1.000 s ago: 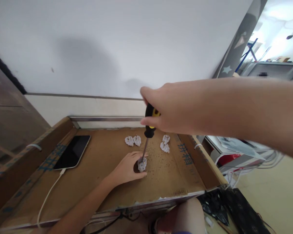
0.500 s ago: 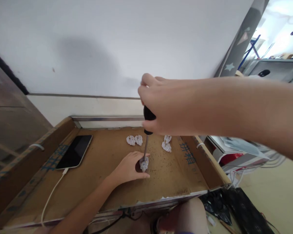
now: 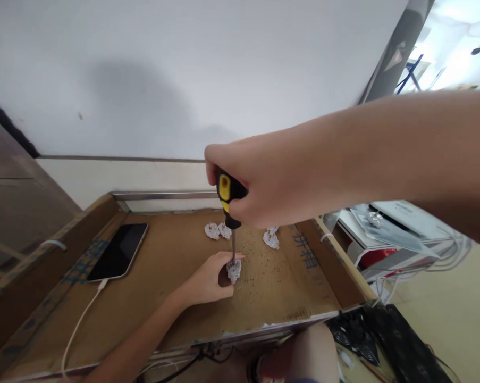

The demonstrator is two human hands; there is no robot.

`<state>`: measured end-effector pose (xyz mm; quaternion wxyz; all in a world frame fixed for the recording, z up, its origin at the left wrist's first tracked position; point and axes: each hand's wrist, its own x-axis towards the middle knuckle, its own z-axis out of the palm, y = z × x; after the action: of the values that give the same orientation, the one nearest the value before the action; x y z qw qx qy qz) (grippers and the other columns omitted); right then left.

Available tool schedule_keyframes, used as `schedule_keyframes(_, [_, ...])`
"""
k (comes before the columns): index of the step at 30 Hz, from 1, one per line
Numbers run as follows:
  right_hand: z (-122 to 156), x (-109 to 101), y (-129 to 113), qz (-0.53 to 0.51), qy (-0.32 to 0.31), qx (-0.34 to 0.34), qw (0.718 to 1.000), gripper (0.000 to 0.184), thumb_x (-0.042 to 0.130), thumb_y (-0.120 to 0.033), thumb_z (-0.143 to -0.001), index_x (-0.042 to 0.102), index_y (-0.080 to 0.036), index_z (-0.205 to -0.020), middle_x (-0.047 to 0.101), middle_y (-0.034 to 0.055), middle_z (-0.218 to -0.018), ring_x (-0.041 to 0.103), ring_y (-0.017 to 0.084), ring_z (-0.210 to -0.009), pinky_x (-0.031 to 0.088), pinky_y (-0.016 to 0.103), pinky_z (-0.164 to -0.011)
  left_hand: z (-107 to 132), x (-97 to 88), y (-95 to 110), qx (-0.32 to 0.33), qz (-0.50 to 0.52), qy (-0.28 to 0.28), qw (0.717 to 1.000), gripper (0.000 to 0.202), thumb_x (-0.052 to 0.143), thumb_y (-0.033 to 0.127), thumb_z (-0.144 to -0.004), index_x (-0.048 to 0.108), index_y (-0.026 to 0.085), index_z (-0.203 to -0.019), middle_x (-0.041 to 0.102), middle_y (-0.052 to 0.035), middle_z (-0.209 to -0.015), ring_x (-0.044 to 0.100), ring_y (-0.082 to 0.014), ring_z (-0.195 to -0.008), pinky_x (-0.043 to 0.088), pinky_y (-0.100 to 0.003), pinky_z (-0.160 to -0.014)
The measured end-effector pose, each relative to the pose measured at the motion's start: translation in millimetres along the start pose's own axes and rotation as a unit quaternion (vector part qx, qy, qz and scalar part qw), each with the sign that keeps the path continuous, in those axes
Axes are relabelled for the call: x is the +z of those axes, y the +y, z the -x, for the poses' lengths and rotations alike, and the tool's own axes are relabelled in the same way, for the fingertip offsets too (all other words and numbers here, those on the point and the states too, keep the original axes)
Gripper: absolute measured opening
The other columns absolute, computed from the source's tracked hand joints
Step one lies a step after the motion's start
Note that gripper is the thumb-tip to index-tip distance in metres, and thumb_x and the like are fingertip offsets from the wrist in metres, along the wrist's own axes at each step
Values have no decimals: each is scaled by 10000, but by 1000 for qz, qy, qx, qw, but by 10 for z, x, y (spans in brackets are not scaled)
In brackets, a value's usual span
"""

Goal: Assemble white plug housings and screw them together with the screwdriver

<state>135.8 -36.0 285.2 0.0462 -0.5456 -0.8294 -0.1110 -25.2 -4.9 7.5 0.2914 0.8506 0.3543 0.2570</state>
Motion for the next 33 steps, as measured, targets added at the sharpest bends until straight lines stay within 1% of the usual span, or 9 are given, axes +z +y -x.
schedule_keyframes(3, [63,-44,2,108,-44,12,993,387,438,-604,-777,572,-271,-921,554,-5,-590,471,134,-455,312,306,-480,0,9,4,-4,-6,5,1000,614,593,139,-583,526,222,-1189,597,-44,-1177,533,-241,-1066,404,-373,-958])
schedule_keyframes(7, [142,-51,-8,27,-39,-24,999,354,531,-412,-754,466,-346,-1096,633,-30,-857,457,100,-441,320,299,-463,-4,21,16,5,-21,13,1000,586,591,137,-579,536,215,-1157,599,-45,-1164,538,-242,-1058,401,-372,-960])
schedule_keyframes(12, [109,-26,-23,90,-32,11,995,362,464,-543,-782,506,-287,-1034,596,-10,-656,464,134,-440,291,295,-448,-9,22,31,0,-29,9,1000,561,595,140,-577,540,214,-1129,602,-50,-1150,542,-248,-1045,404,-377,-945])
schedule_keyframes(17, [65,-47,20,45,-43,-85,994,377,536,-456,-740,458,-345,-1092,620,-30,-779,443,101,-420,290,285,-435,-10,24,35,4,-36,12,999,541,598,145,-587,544,210,-1122,612,-42,-1129,549,-237,-1019,409,-369,-930])
schedule_keyframes(21, [83,-64,-37,104,-40,-15,994,403,380,-609,-798,508,-266,-967,583,10,-664,410,113,-400,263,287,-425,-11,23,37,2,-44,10,999,529,601,158,-588,548,210,-1112,616,-45,-1119,549,-243,-1014,410,-372,-918])
schedule_keyframes(23, [114,-62,-83,85,-33,-16,996,323,465,-505,-788,473,-290,-1028,603,-3,-744,386,100,-395,289,296,-436,-10,21,44,1,-52,11,999,527,600,166,-596,544,210,-1119,618,-45,-1113,549,-244,-1012,407,-374,-917])
schedule_keyframes(26, [162,-46,-117,36,-18,-54,998,383,561,-278,-702,442,-337,-1061,606,-41,-816,366,83,-401,320,302,-463,-10,17,63,6,-65,13,998,518,605,180,-612,541,202,-1125,617,-44,-1102,549,-240,-1006,405,-374,-916])
schedule_keyframes(30, [153,-11,-67,71,-10,-30,997,303,537,-495,-740,503,-265,-934,494,-32,-530,398,97,-403,269,284,-469,-22,20,80,7,-70,14,997,524,603,174,-607,535,195,-1127,619,-45,-1070,555,-236,-976,419,-364,-891])
schedule_keyframes(33, [108,3,-8,107,16,-40,993,365,454,-553,-801,499,-231,-966,534,-6,-598,407,93,-425,258,289,-475,-28,29,66,7,-71,10,997,532,598,174,-603,529,192,-1130,618,-49,-1067,553,-241,-969,420,-365,-888])
